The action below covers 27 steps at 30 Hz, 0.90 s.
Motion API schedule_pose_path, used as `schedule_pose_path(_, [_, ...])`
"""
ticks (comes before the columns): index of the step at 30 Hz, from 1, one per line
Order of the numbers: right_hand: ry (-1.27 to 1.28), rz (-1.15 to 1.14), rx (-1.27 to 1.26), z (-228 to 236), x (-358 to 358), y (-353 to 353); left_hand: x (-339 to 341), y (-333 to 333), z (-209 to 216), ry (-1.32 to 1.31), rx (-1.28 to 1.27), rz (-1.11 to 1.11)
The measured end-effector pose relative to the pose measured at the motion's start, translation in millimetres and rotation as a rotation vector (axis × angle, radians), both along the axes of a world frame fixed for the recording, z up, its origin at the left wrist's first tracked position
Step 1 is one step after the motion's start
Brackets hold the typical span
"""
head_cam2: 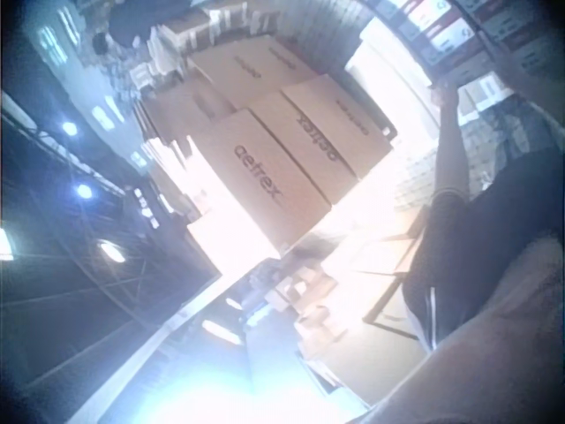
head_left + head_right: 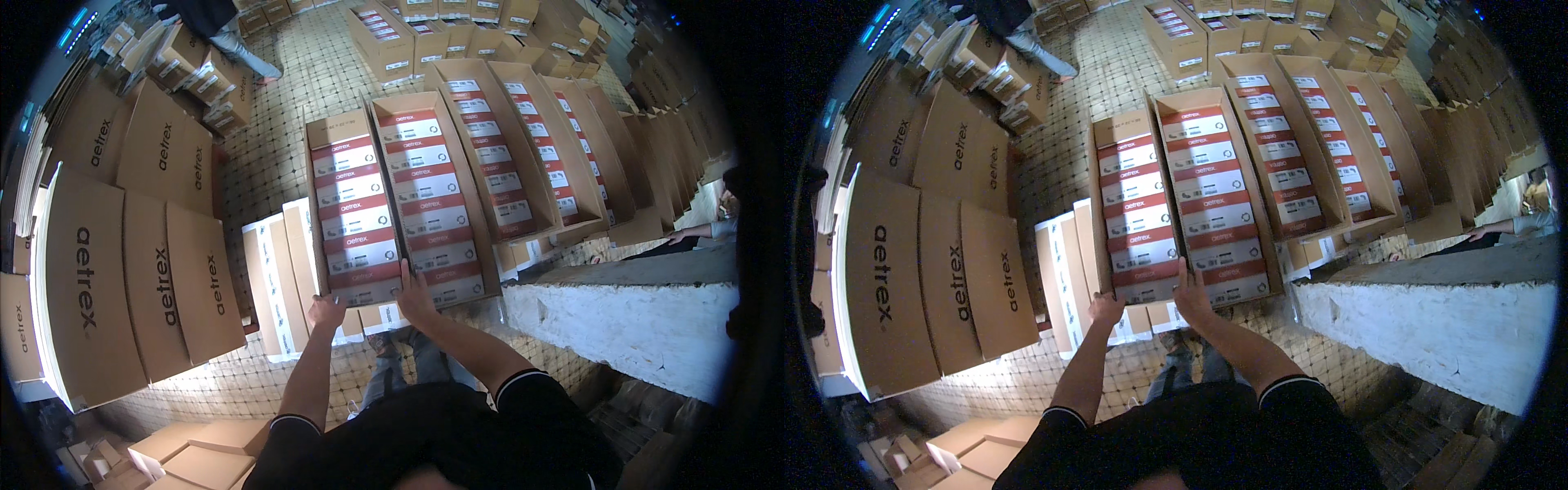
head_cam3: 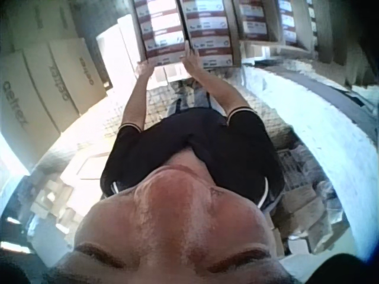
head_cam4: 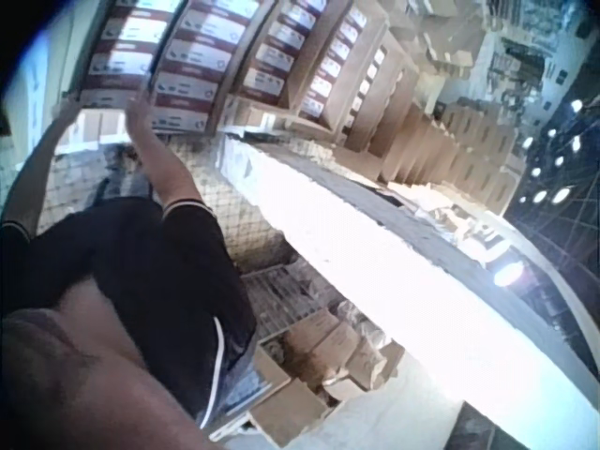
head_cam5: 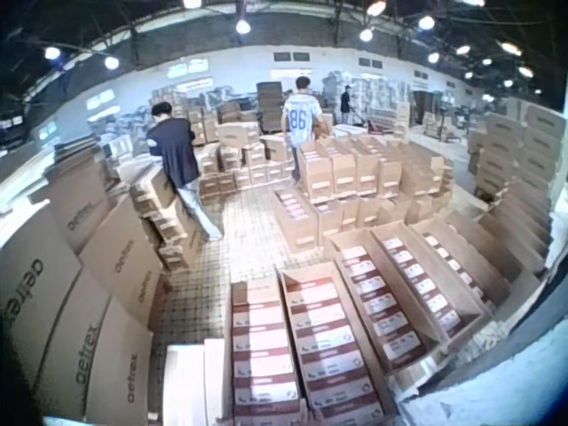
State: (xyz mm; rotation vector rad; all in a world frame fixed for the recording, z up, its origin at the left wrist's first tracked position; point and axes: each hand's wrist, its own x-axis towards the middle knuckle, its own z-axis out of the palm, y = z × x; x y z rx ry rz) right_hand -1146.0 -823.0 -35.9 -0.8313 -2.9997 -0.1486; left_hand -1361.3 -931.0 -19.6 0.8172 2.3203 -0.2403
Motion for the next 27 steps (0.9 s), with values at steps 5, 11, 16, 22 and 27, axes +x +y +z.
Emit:
schedule_pose_path(5, [-0.202, -0.125, -0.125, -3.7, -11.4, -7.6, -0.6, -15.0, 3.1, -0.064, 0.057, -0.050])
schedule_pose_path(11, [-0.234, -0.044, -0.298, -3.2, -5.0, -0.2, -26.7, -31.5, 0.5, -0.140, 0.075, -0.382])
schedule_pose_path(16, [-0.291, -0.090, -0.336, -8.7, -1.8, -1.4, -34.4, -36.5, -25.5, -0.054, 0.145, -0.537])
schedule_pose_path(22, [-0.148, 0.091, -0.457, 31.5, -2.8, 34.5, -43.2, -34.2, 13.4, 0.009, 0.258, -0.664])
schedule_pose_path(27, [-0.214, 0.082, -0.449, 118.3, -30.6, 84.3, -84.4, 8.1, 93.5, -0.118, 0.425, -0.617])
